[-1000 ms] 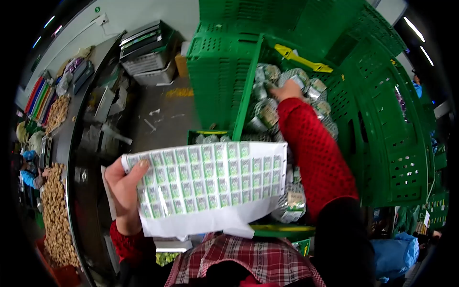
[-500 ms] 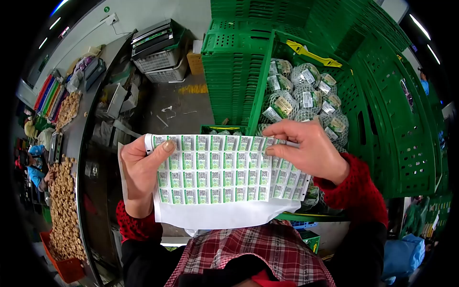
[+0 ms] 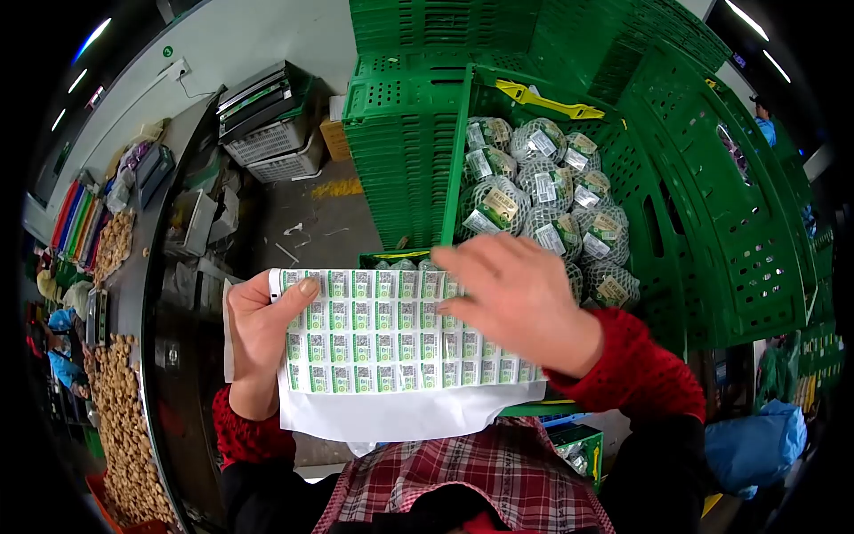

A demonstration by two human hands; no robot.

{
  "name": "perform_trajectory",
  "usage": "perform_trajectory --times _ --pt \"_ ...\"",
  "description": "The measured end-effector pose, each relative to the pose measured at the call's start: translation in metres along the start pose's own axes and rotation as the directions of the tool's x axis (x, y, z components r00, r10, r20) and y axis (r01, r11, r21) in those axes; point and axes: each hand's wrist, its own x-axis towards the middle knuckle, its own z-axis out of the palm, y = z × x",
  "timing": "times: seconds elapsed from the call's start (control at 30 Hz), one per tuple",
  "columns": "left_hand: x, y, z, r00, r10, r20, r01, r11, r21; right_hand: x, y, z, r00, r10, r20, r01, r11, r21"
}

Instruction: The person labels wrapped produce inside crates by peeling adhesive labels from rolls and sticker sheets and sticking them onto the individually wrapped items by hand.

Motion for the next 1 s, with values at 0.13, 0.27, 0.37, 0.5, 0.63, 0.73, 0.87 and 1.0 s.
perform_trajectory --times 0.13,0.27,0.37,0.5,0.63,0.73,0.87,1.0 --pt "0.003 0.000 -0.001 0.997 0.076 -0.012 -0.077 0.995 -0.071 -0.007 0.034 -0.023 0.896 0.288 0.338 -0.428 0.763 0.484" --pt "0.006 -0.004 -0.017 0.988 0.151 0.019 -0.145 0.971 -0.191 -0.013 0.031 -0.029 0.837 0.384 0.390 -0.544 0.659 0.519" --pt "0.003 0.012 -0.021 0.982 0.175 -0.073 -0.184 0.971 -0.154 -0.012 0.023 -0.036 0.861 0.393 0.323 -0.504 0.576 0.643" --pt "0.003 0.026 -0.022 0.964 0.260 -0.049 -0.265 0.953 -0.150 -0.011 0.020 -0.050 0.826 0.397 0.401 -0.564 0.555 0.611" --pt "0.002 0.030 -0.020 0.973 0.222 -0.065 -0.229 0.963 -0.140 -0.011 0.021 -0.063 0.814 0.232 0.533 -0.473 0.797 0.375" --pt "-0.006 0.034 -0.011 0.981 0.187 -0.053 -0.192 0.972 -0.137 -0.003 0.020 -0.050 0.986 0.150 0.076 -0.168 0.912 0.375" --pt "-0.010 0.039 0.003 0.993 0.114 -0.011 -0.115 0.991 -0.073 0.017 -0.005 -0.032 0.998 0.039 0.042 -0.049 0.956 0.289" --pt "-0.009 0.029 0.001 0.994 0.104 0.020 -0.103 0.994 -0.038 0.005 -0.013 -0.017 1.000 -0.018 0.000 0.018 1.000 0.025"
